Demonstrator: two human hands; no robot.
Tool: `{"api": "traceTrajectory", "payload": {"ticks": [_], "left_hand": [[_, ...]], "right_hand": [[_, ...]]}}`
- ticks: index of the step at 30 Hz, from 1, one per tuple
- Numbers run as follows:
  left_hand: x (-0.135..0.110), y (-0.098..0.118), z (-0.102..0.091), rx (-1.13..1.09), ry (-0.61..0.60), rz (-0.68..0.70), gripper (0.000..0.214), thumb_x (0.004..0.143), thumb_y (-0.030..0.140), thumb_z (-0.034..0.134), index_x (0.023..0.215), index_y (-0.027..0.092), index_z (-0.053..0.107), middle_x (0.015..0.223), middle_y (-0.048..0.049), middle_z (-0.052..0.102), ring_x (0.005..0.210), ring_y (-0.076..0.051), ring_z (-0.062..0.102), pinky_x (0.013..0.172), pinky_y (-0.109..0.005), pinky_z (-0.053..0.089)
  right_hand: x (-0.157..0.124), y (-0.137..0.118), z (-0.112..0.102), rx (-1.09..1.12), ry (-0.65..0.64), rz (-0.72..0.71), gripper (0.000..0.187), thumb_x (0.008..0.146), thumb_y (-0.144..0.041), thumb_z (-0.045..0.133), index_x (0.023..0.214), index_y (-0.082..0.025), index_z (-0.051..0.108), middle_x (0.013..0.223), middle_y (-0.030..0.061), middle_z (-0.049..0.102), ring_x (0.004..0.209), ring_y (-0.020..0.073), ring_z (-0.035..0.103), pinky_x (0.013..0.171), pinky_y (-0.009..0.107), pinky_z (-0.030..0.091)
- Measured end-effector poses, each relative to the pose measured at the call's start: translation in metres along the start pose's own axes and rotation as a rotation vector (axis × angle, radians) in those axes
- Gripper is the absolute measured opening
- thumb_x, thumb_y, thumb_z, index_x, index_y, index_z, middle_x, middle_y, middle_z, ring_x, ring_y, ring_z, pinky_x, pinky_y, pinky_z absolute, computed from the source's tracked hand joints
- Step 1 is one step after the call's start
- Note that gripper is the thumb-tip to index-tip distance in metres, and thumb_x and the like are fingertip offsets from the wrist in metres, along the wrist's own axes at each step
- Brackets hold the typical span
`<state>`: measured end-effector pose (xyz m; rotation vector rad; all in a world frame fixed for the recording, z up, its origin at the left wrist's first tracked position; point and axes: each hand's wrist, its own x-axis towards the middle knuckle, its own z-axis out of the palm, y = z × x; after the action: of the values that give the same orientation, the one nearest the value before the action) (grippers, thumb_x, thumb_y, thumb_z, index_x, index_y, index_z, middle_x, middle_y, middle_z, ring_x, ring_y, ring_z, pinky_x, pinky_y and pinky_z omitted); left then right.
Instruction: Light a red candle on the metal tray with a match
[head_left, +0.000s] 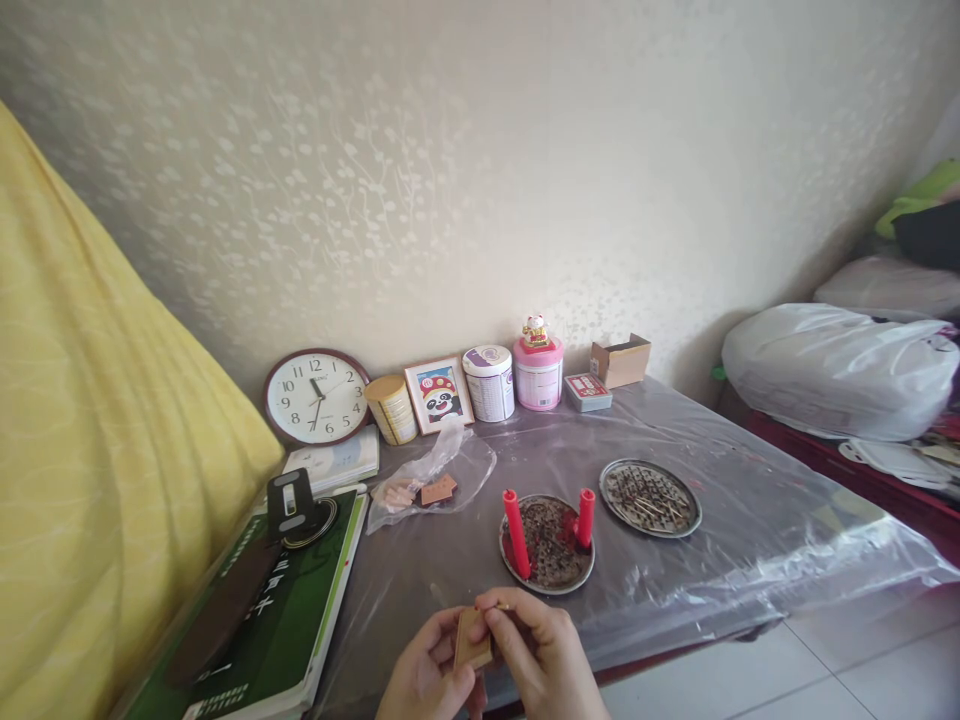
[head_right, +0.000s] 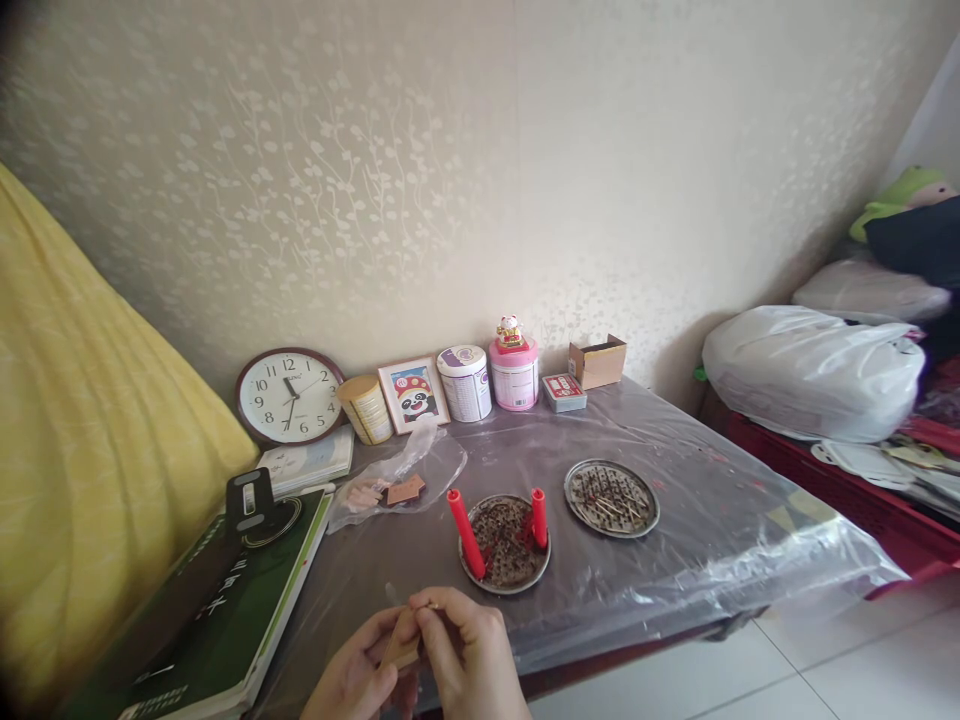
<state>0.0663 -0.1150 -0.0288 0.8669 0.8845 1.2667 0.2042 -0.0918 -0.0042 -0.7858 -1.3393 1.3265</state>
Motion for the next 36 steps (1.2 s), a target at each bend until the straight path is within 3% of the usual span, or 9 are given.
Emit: {"api": "traceTrajectory", "payload": {"ticks": [6,25,31,36], "left_hand": [[0.001,-0.001,0.001,-0.015,0.071,-0.006,0.055,0.054,0.049,0.084,0.096,0.017,0.068,0.081,-0.0098,0.073,0.047,-0.015,0.058,0.041,-0.026,0.040],[0.000,0.001,0.003,-0.035,0.038,-0.025,0.056,0.054,0.050,0.084,0.096,0.015,0.070,0.074,-0.0078,0.069,0.048,-0.015,0.058,0.042,-0.027,0.041],[-0.001,0.004,0.002,-0.035,0.044,-0.009,0.053,0.055,0.049,0.084,0.094,0.014,0.072,0.074,-0.0089,0.069,0.047,-0.014,0.056,0.043,-0.026,0.040],[0.002,0.005,-0.011,-0.073,0.053,-0.026,0.050,0.059,0.050,0.081,0.096,0.017,0.072,0.062,-0.0017,0.061,0.049,-0.013,0.052,0.044,-0.026,0.040]], "right_hand": [[0.001,0.001,0.002,0.240,-0.064,0.096,0.025,0.089,-0.043,0.056,0.091,-0.019,0.062,0.071,0.0020,0.068,0.048,0.0145,0.065,0.043,0.023,0.054],[0.000,-0.004,0.001,0.212,-0.081,0.090,0.030,0.089,-0.046,0.056,0.091,-0.017,0.062,0.073,0.0031,0.068,0.050,0.0144,0.066,0.045,0.023,0.055],[-0.001,-0.005,-0.002,0.088,0.007,0.035,0.032,0.090,-0.046,0.054,0.097,-0.017,0.065,0.077,0.0057,0.068,0.056,0.0166,0.067,0.051,0.025,0.055],[0.002,-0.013,-0.010,-0.080,0.172,-0.111,0.024,0.093,-0.036,0.052,0.100,-0.019,0.067,0.077,0.0033,0.060,0.054,0.0120,0.060,0.052,0.022,0.049]]}}
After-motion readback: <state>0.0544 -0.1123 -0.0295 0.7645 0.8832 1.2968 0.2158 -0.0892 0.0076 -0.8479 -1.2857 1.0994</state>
